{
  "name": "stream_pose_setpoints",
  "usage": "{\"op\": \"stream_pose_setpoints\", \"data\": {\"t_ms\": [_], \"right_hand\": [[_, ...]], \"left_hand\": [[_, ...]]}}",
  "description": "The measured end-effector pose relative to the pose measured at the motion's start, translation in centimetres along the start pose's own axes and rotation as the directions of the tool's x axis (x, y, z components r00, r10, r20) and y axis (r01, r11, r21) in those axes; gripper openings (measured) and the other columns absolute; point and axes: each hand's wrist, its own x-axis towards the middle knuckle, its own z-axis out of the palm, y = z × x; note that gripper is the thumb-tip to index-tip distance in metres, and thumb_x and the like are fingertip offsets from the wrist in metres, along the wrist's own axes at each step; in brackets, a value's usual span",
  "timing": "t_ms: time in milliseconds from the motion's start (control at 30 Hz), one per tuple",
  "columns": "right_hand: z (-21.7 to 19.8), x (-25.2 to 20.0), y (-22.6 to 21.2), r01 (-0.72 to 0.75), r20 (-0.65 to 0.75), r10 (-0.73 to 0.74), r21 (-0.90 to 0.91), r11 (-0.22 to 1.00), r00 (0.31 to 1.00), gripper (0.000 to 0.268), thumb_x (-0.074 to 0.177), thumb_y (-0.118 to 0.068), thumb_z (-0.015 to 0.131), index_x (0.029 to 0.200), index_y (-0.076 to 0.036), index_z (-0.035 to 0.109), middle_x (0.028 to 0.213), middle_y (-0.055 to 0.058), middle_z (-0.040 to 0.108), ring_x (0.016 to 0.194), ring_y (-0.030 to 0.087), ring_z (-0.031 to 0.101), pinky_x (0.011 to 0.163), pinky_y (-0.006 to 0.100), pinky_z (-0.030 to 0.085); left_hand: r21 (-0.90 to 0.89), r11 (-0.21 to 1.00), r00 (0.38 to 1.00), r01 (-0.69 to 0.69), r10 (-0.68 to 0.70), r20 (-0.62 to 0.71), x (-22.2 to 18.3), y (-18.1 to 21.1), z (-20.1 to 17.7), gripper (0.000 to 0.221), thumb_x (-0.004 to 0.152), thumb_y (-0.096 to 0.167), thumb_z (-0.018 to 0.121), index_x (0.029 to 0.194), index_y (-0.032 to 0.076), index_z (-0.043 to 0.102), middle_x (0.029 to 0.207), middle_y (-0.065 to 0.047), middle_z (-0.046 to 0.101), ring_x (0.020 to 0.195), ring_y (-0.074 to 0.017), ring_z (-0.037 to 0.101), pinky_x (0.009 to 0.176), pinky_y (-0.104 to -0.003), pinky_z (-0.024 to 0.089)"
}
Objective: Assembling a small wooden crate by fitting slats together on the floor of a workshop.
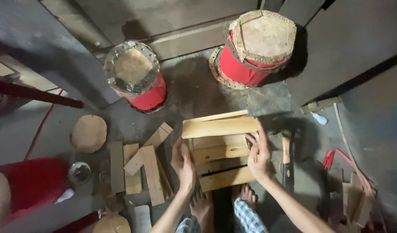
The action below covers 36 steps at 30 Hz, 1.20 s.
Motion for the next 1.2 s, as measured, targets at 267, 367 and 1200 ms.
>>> {"op": "stream_pose_setpoints", "data": {"t_ms": [267,367,1200], "right_hand": [[-1.6,-4.0,0.1,0.080,-0.122,-0.096,-0.131,0.988,0.988,0.049,0.106,0.005,0.045,0.153,0.006,0.032,0.160,0.025,0.039,0.149,0.040,0.043,0.100,0.037,0.063],[-2.4,-4.8,0.2,0.059,-0.093,-0.069,-0.109,0.992,0.993,0.054,0.101,0.008,0.050,0.152,0.007,0.032,0.160,0.027,0.037,0.152,0.042,0.039,0.101,0.037,0.061],[-3.6,7.2,1.6,-0.965,0.308,0.946,0.263,0.017,0.101,0.049,0.081,-0.031,0.074,0.122,-0.010,0.058,0.120,0.013,0.060,0.118,0.027,0.061,0.084,0.038,0.057]], "left_hand": [[-0.024,1.000,0.982,-0.007,0.011,0.190,-2.3,-1.0,-1.2,0.045,0.098,0.042,0.055,0.129,0.011,0.060,0.065,-0.004,0.065,0.052,-0.0126,0.062,0.048,-0.026,0.049],[-0.060,0.998,0.964,-0.034,0.049,0.261,-2.0,-2.1,-1.9,0.037,0.099,0.040,0.057,0.107,0.011,0.076,0.069,-0.002,0.068,0.066,-0.0131,0.063,0.070,-0.030,0.047],[-0.027,0.982,0.784,-0.186,0.165,0.599,0.5,-1.2,-5.3,0.032,0.104,0.037,0.052,0.105,0.011,0.072,0.080,-0.001,0.074,0.083,-0.0134,0.067,0.088,-0.033,0.048]]}}
